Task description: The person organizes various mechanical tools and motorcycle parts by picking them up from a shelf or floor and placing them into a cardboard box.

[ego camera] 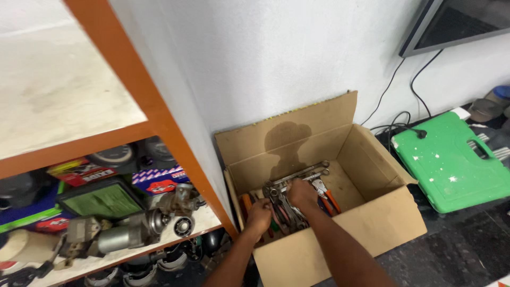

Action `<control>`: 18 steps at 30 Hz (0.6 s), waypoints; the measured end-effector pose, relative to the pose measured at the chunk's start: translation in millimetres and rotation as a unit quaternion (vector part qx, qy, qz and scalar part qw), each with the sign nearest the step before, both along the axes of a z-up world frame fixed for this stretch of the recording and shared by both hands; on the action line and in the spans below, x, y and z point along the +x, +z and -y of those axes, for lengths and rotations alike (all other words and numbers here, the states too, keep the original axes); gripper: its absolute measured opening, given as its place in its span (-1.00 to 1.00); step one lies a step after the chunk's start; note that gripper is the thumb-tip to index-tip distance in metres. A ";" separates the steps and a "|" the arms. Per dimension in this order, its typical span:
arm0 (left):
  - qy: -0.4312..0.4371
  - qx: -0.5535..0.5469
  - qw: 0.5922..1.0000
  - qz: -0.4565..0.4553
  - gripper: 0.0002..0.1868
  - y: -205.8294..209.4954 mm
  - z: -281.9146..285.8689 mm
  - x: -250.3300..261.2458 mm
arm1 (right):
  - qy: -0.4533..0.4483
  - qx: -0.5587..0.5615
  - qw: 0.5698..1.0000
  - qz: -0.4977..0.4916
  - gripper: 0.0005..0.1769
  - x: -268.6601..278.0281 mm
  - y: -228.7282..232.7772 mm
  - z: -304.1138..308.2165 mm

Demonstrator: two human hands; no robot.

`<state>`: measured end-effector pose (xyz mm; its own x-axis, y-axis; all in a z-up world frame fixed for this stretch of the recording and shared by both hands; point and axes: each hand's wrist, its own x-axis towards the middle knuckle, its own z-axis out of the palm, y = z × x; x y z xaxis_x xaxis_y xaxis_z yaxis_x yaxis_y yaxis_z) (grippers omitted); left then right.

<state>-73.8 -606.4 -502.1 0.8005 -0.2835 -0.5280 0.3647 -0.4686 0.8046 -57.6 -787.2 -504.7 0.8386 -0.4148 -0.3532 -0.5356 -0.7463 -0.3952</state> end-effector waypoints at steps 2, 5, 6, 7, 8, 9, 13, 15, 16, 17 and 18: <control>0.034 -0.015 0.999 0.032 -0.49 -3.3 5.1 0.2 | -0.009 -0.017 1.000 -0.010 -0.78 4.8 -0.3 8.2; 0.044 0.022 0.975 0.217 -0.48 13.7 19.4 0.4 | 0.012 0.005 0.989 0.144 -0.80 4.0 21.5 16.0; 0.034 0.015 0.974 0.224 -0.51 27.5 22.9 -0.7 | 0.001 0.041 0.975 0.218 -0.81 -0.7 29.4 17.1; 0.022 0.007 0.973 0.231 -0.54 44.9 28.3 -5.3 | -0.036 0.160 0.951 0.263 -0.82 -2.5 40.9 19.4; 0.025 -0.027 0.963 0.268 -0.54 67.7 34.6 -11.3 | -0.069 0.278 0.910 0.299 -0.83 -2.9 53.5 19.7; 0.027 -0.063 0.950 0.306 -0.55 96.0 34.6 -16.2 | -0.038 0.309 0.864 0.396 -0.84 -6.4 67.4 21.5; -0.050 -0.142 0.930 0.335 -0.63 219.6 9.9 -55.6 | 0.019 0.230 0.780 0.582 -0.78 -35.1 167.2 12.2; -0.041 -0.157 0.903 0.398 -0.57 271.6 -7.3 -74.5 | 0.003 0.229 0.748 0.623 -0.79 -57.3 228.0 -10.0; -0.033 -0.183 0.894 0.408 -0.61 294.7 -18.6 -83.2 | -0.018 0.237 0.732 0.639 -0.80 -66.4 258.3 -27.6; -0.024 -0.210 0.886 0.413 -0.65 315.2 -30.1 -92.8 | -0.002 0.212 0.719 0.662 -0.83 -75.9 287.2 -46.2; -0.015 -0.209 0.881 0.424 -0.65 335.3 -45.3 -97.9 | 0.013 0.186 0.705 0.684 -0.86 -83.3 314.6 -66.2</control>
<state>-171.7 -561.2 -166.7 0.8463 -0.3384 0.4114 -0.4574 -0.0657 0.8868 -140.9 -721.0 -190.1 0.5062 -0.4849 0.7132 0.5490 -0.4566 -0.7001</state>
